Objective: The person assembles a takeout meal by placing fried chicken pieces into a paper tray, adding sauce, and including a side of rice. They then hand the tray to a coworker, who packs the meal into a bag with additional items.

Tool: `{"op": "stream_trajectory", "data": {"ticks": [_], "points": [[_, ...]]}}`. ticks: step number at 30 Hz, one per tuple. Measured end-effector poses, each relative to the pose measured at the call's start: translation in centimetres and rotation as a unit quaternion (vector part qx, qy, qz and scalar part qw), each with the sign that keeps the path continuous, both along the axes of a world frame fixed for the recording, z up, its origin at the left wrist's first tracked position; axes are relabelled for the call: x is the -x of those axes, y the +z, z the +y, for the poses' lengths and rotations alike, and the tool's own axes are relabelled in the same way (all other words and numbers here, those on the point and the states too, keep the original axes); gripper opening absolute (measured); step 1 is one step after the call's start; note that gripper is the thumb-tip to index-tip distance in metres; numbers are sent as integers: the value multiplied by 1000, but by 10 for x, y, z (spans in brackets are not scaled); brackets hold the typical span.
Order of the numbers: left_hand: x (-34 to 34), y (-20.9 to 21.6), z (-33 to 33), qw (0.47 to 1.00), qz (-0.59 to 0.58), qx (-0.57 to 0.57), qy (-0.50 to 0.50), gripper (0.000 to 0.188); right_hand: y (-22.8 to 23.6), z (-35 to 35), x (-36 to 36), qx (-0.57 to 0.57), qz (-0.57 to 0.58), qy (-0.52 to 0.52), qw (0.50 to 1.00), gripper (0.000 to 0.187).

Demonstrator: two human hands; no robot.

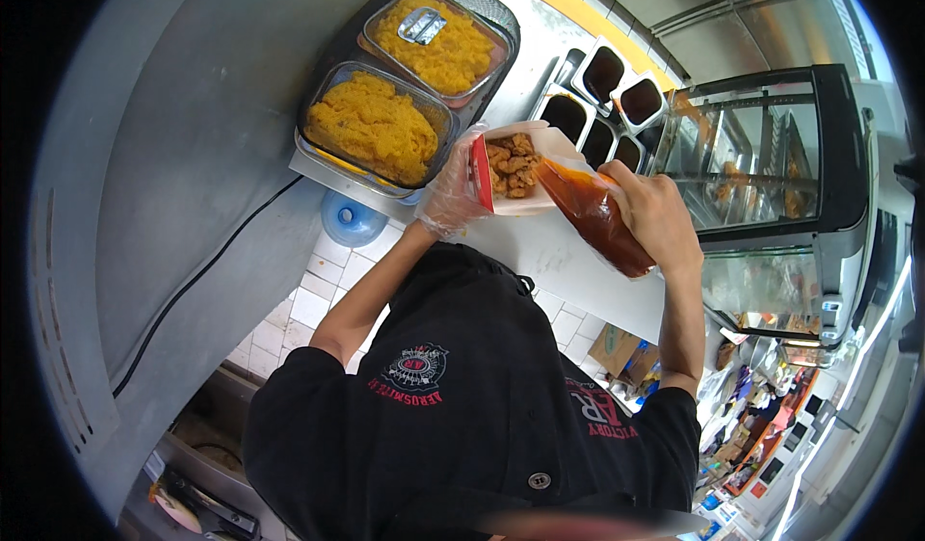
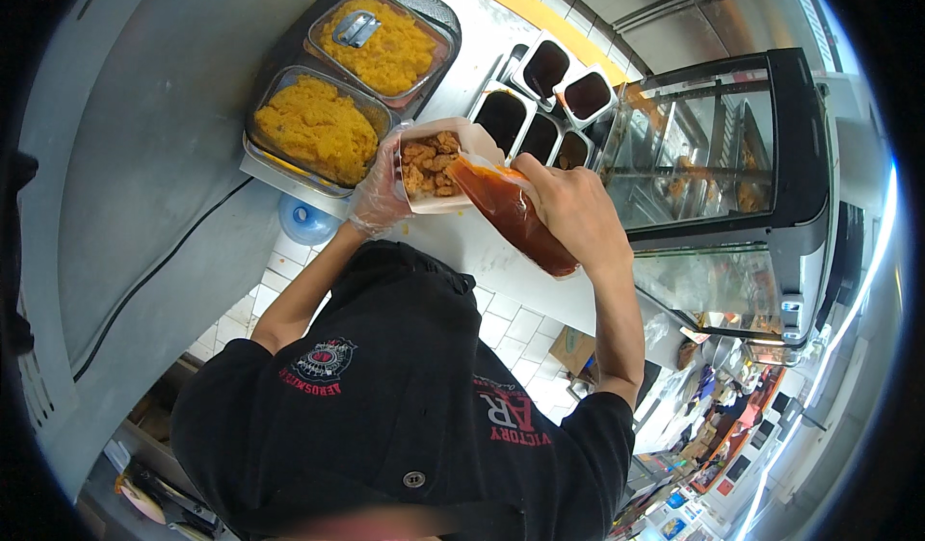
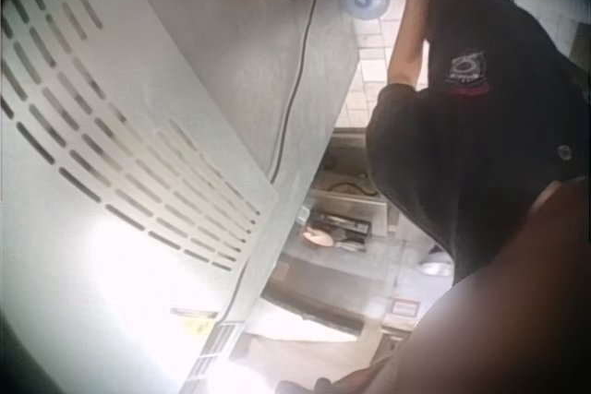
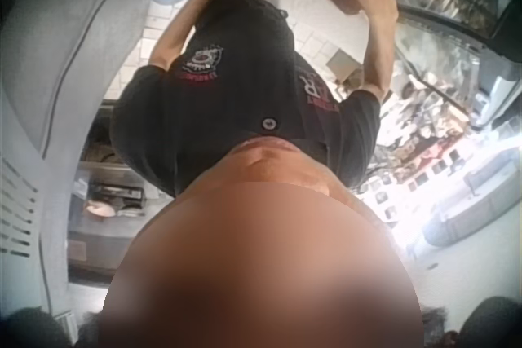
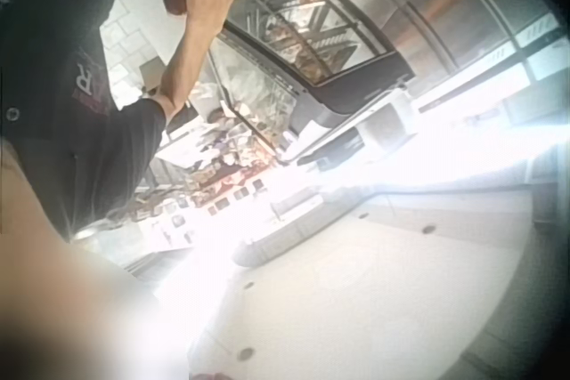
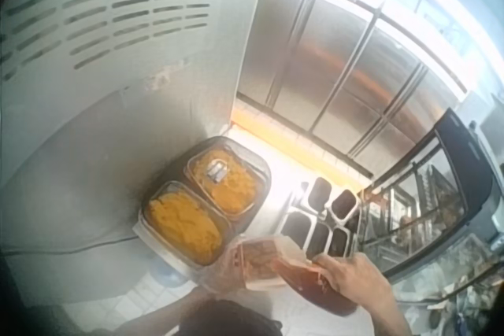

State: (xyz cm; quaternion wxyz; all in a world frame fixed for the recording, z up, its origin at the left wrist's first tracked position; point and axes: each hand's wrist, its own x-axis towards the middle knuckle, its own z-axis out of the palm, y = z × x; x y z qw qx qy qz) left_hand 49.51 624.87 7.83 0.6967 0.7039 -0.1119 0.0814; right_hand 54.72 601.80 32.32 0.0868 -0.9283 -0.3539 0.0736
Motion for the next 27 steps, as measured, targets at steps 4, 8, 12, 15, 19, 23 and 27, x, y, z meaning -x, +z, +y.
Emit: {"op": "stream_trajectory", "data": {"ticks": [4, 8, 12, 15, 19, 23, 27], "points": [[-1, -2, -2, 1000, 4, -4, 8, 119, 0, 1, -1, 6, 4, 3, 1000, 15], [0, -5, -3, 1000, 14, 24, 14, 109, 5, 3, -5, 21, 7, 3, 1000, 16], [1, -7, -2, 999, 5, 22, 29, 101, 12, 7, -12, 8, 1, 29, 1000, 16], [2, -8, -1, 999, -4, -16, 41, 101, 17, 11, -16, 11, 21, 17, 1000, 16], [3, -10, -1, 999, 17, -30, 22, 106, 21, 18, -19, 7, 15, 32, 999, 14], [3, -12, -2, 999, -14, -31, 20, 116, 22, 24, -15, 15, 71, 34, 997, 14], [2, -14, -3, 999, -34, -18, 20, 115, 19, 26, -9, 34, 61, 63, 996, 15]]}}
